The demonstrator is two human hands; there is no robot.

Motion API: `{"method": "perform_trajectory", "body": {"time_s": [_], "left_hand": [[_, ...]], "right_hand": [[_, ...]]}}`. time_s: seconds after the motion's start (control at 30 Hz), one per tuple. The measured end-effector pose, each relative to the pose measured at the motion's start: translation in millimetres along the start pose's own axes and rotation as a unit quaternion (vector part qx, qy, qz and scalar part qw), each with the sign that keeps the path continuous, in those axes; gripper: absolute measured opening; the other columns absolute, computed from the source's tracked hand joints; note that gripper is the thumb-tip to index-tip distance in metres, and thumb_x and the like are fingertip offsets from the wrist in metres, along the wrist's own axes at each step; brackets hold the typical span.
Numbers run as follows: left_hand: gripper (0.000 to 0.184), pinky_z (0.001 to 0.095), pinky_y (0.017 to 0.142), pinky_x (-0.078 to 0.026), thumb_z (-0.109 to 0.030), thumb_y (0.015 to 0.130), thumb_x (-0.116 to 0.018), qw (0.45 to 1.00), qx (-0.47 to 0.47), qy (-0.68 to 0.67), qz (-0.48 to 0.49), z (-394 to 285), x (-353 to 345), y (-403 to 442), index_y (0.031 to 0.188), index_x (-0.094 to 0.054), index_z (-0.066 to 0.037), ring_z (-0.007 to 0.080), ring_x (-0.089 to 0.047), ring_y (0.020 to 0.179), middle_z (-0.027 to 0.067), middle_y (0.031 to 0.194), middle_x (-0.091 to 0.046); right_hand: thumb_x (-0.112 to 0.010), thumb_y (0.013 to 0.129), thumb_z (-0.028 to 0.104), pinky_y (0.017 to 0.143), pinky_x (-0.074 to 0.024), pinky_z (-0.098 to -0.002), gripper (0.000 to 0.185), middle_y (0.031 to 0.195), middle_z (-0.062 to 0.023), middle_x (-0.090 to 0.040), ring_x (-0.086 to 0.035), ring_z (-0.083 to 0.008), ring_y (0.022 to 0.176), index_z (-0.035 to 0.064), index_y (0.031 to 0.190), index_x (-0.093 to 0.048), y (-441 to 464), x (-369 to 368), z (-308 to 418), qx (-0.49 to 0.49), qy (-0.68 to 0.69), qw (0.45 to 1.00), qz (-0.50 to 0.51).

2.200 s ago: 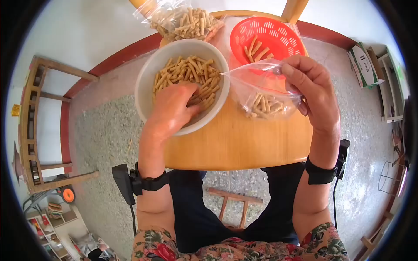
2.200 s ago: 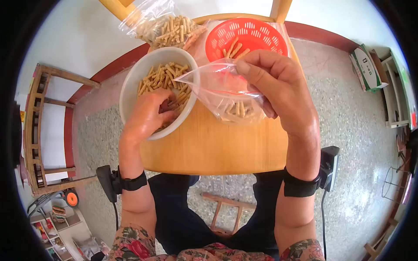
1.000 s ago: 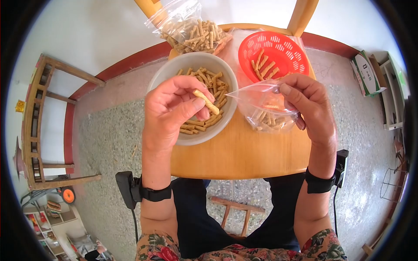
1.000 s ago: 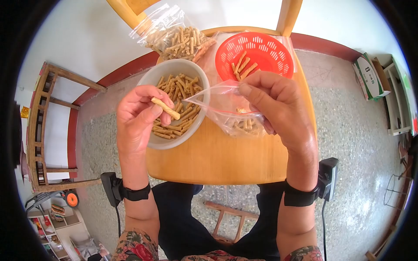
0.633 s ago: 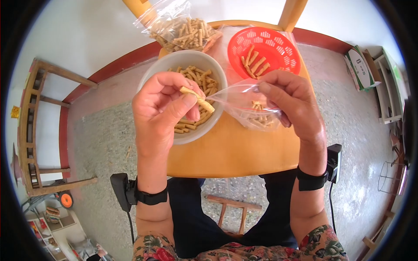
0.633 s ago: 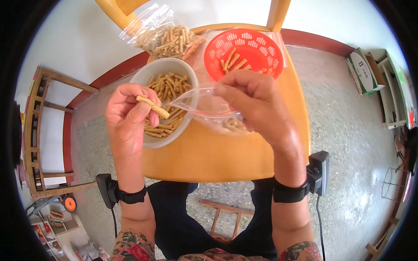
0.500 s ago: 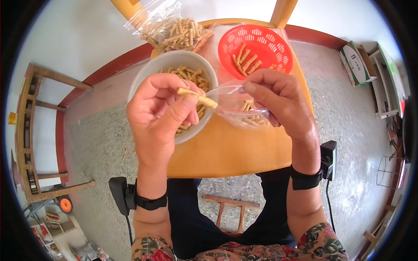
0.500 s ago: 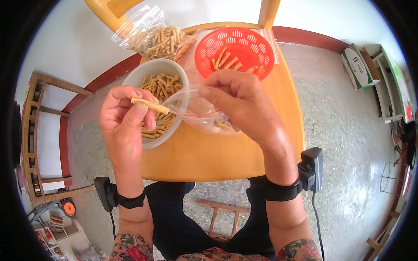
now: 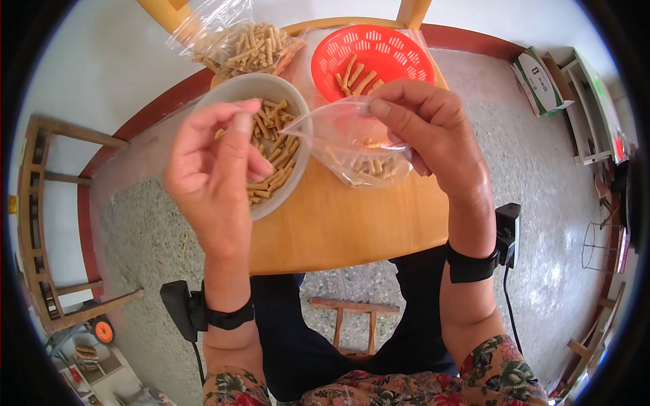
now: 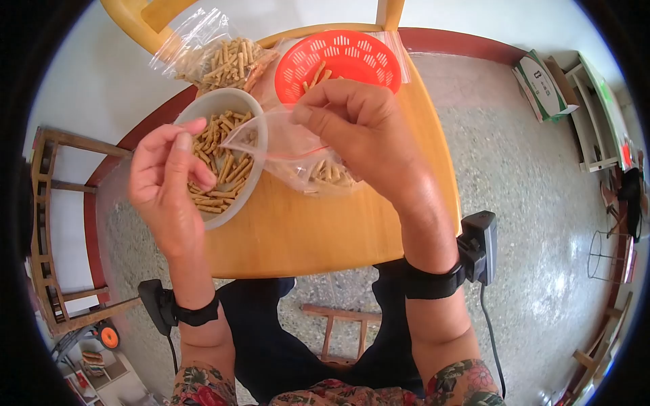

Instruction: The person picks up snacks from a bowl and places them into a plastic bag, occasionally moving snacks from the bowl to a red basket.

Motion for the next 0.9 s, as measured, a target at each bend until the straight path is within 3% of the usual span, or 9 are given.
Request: {"method": "perform_trajectory", "body": {"time_s": [0.07,0.13,0.2,0.4,0.53,0.63,0.7,0.73,0.9], "left_hand": [[0.009,0.016,0.046,-0.039,-0.007,0.085,-0.057,1.0,-0.018,0.016,-0.019,3,11,4,0.089,-0.057,0.0,0.0063,-0.053,0.053,0.0088,0.084,-0.065],[0.01,0.0158,0.047,-0.039,-0.007,0.085,-0.058,1.0,-0.005,0.022,-0.011,10,11,6,0.092,-0.057,0.0,0.0054,-0.052,0.054,0.008,0.082,-0.064],[0.012,0.0157,0.047,-0.039,-0.006,0.084,-0.058,1.0,0.008,0.029,-0.004,15,10,5,0.095,-0.058,0.0,0.0045,-0.051,0.055,0.0071,0.08,-0.063],[0.018,0.0172,0.051,-0.039,0.001,0.081,-0.058,0.985,0.022,0.073,0.155,26,-24,-8,0.099,-0.057,0.003,0.0022,-0.046,0.057,0.002,0.074,-0.057],[0.015,0.0185,0.051,-0.04,0.003,0.081,-0.057,0.987,0.0,0.064,0.15,27,-27,-11,0.096,-0.058,0.002,0.0033,-0.047,0.058,0.0015,0.073,-0.057],[0.014,0.0193,0.056,-0.043,0.0,0.085,-0.054,0.979,-0.002,0.115,0.166,15,-28,-13,0.097,-0.057,0.005,0.0063,-0.052,0.06,0.0083,0.088,-0.06],[0.012,0.0191,0.056,-0.043,0.0,0.084,-0.055,0.952,-0.176,0.16,0.193,-24,-37,-23,0.095,-0.058,0.005,0.0067,-0.053,0.06,0.007,0.086,-0.06],[0.012,0.019,0.057,-0.043,0.0,0.084,-0.056,0.945,-0.219,0.149,0.191,-32,-41,-26,0.095,-0.058,0.005,0.007,-0.053,0.06,0.0059,0.082,-0.06],[0.012,0.0173,0.056,-0.043,-0.002,0.084,-0.057,0.973,-0.095,0.164,0.131,-8,-29,-16,0.095,-0.059,0.003,0.0058,-0.053,0.061,0.004,0.075,-0.059]], "right_hand": [[-0.059,0.085,0.012,0.041,-0.0278,-0.0159,0.011,0.06,0.0058,-0.052,-0.038,0.0012,0.047,0.0016,0.084,-0.063,1,4,-1,0.0,0.001,1.0,-0.01],[-0.058,0.086,0.015,0.032,-0.0231,-0.0132,0.013,0.056,0.0055,-0.049,-0.035,0.0028,0.039,0.0038,0.09,-0.063,3,7,-3,0.01,-0.009,1.0,-0.017],[-0.058,0.086,0.015,0.032,-0.0233,-0.0131,0.013,0.056,0.0053,-0.049,-0.035,0.0028,0.039,0.0036,0.091,-0.063,3,7,-3,0.006,-0.007,1.0,-0.016],[-0.06,0.085,0.015,0.039,-0.026,-0.0153,0.013,0.061,0.0054,-0.053,-0.037,0.0016,0.045,0.0023,0.086,-0.063,1,0,2,0.001,0.013,1.0,-0.013],[-0.059,0.085,0.015,0.039,-0.026,-0.0152,0.014,0.059,0.0058,-0.051,-0.037,0.0019,0.046,0.0022,0.086,-0.063,1,0,1,-0.007,0.005,1.0,0.005],[-0.058,0.086,0.015,0.038,-0.0247,-0.0152,0.013,0.058,0.0058,-0.05,-0.037,0.0017,0.044,0.0025,0.086,-0.063,0,3,3,0.011,0.014,1.0,0.015],[-0.058,0.086,0.015,0.037,-0.0237,-0.015,0.013,0.058,0.0055,-0.05,-0.036,0.0016,0.043,0.0026,0.086,-0.063,-1,15,4,0.003,0.036,0.999,0.014],[-0.058,0.085,0.014,0.036,-0.0228,-0.0149,0.012,0.057,0.0052,-0.05,-0.035,0.0016,0.042,0.0028,0.086,-0.064,-3,18,4,-0.005,0.058,0.998,0.015],[-0.059,0.085,0.016,0.034,-0.0211,-0.0146,0.013,0.056,0.0056,-0.047,-0.033,0.0018,0.04,0.0034,0.087,-0.063,-2,18,3,-0.01,0.024,1.0,0.007]]}}
Point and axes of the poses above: each hand's wrist, its own y-axis towards the middle knuckle, its own x-axis out of the back of the hand, z = x × y, the point moved 7 cm from there along y, towards the middle knuckle
